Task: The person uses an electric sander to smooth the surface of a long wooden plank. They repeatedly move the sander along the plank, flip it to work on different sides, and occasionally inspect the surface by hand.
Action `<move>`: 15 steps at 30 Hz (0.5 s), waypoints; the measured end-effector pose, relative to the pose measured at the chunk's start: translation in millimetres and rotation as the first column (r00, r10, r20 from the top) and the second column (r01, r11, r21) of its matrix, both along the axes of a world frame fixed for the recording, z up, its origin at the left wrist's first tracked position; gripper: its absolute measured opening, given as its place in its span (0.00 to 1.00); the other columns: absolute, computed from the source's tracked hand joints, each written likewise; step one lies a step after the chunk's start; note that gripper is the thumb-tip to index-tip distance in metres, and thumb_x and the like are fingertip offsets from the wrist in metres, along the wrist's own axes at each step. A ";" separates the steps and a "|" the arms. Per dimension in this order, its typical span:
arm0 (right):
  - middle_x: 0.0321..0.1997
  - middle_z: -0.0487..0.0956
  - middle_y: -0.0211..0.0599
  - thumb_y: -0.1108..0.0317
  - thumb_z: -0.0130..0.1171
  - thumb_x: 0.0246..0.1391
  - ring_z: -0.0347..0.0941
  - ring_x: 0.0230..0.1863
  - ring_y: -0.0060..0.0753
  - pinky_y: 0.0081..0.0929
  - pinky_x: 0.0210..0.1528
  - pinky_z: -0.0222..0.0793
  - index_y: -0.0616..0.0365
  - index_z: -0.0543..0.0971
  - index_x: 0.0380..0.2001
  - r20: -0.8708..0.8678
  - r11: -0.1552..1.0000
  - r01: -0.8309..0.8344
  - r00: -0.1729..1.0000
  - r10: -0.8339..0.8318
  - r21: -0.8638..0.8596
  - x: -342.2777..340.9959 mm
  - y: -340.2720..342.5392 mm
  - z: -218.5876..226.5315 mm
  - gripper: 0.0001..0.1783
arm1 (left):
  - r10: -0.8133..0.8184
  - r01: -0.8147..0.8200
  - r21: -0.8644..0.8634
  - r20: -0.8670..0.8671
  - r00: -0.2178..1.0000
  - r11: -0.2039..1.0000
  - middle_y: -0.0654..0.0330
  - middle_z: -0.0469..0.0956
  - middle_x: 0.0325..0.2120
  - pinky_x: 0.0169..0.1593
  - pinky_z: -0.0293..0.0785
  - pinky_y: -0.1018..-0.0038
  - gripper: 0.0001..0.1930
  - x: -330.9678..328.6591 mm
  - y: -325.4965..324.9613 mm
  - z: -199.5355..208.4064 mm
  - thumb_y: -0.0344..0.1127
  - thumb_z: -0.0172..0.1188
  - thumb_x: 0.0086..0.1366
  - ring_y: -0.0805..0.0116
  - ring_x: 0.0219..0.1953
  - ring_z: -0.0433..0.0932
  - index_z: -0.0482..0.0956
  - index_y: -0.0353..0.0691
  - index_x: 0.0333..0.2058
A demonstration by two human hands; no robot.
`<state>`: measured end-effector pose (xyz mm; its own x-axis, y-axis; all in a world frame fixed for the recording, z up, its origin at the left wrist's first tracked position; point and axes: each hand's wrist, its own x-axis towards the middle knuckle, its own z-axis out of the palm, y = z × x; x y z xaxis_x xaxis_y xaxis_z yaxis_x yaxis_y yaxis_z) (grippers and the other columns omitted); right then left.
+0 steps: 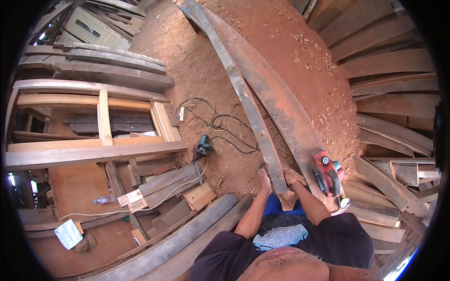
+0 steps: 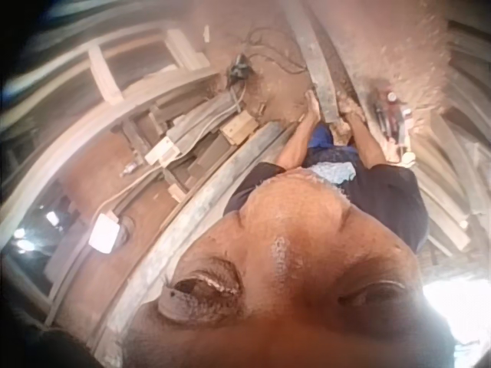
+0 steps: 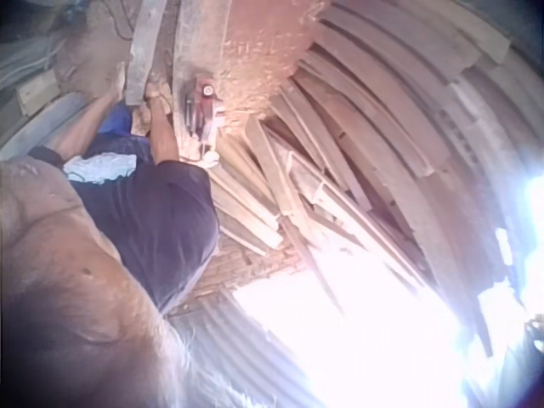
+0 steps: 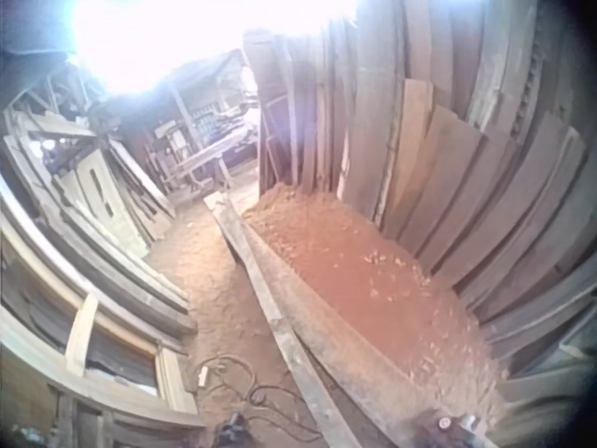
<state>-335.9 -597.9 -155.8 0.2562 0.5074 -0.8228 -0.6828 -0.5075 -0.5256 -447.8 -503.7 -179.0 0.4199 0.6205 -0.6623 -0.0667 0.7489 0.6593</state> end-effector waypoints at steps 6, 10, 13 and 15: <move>0.56 0.76 0.56 0.40 0.48 0.62 0.74 0.57 0.48 0.40 0.58 0.67 0.71 0.66 0.61 0.691 0.977 -0.211 0.705 0.161 -0.012 9.7 -1.9 64.1 0.42 | -0.001 0.026 -0.140 0.177 0.984 0.990 0.62 0.74 0.52 0.56 0.72 0.68 0.31 9.9 -26.3 -32.2 0.62 0.40 0.72 0.66 0.51 0.75 0.67 0.43 0.60; 0.56 0.73 0.64 0.39 0.62 0.50 0.71 0.58 0.60 0.42 0.60 0.66 0.68 0.62 0.62 0.585 0.858 -0.358 0.628 0.513 -0.368 -1.9 29.3 144.6 0.49 | -0.103 0.099 -0.058 -0.058 0.993 0.993 0.61 0.72 0.55 0.62 0.65 0.65 0.31 5.0 -30.8 -19.8 0.60 0.37 0.73 0.62 0.56 0.71 0.64 0.42 0.62; 0.52 0.76 0.64 0.45 0.68 0.46 0.73 0.56 0.59 0.44 0.58 0.68 0.70 0.64 0.60 0.527 0.822 -0.394 0.633 0.567 -0.412 4.6 38.2 149.1 0.48 | -0.148 0.194 0.115 -0.324 0.934 0.974 0.55 0.72 0.56 0.64 0.61 0.64 0.34 7.8 -25.5 -14.8 0.61 0.35 0.72 0.58 0.58 0.70 0.64 0.39 0.62; 0.52 0.76 0.63 0.46 0.69 0.45 0.74 0.56 0.57 0.42 0.58 0.68 0.72 0.65 0.59 0.516 0.826 -0.411 0.646 0.562 -0.385 6.6 33.8 132.8 0.48 | -0.174 0.248 0.261 -0.277 0.945 0.933 0.49 0.72 0.56 0.64 0.61 0.63 0.37 -6.1 -13.4 6.3 0.64 0.36 0.71 0.54 0.58 0.70 0.64 0.36 0.62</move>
<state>-329.3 -564.2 -23.0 0.4858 0.5333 -0.6925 0.1052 -0.8222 -0.5595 -453.9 -517.1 -172.7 0.4101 0.7143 -0.5670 0.2631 0.5026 0.8235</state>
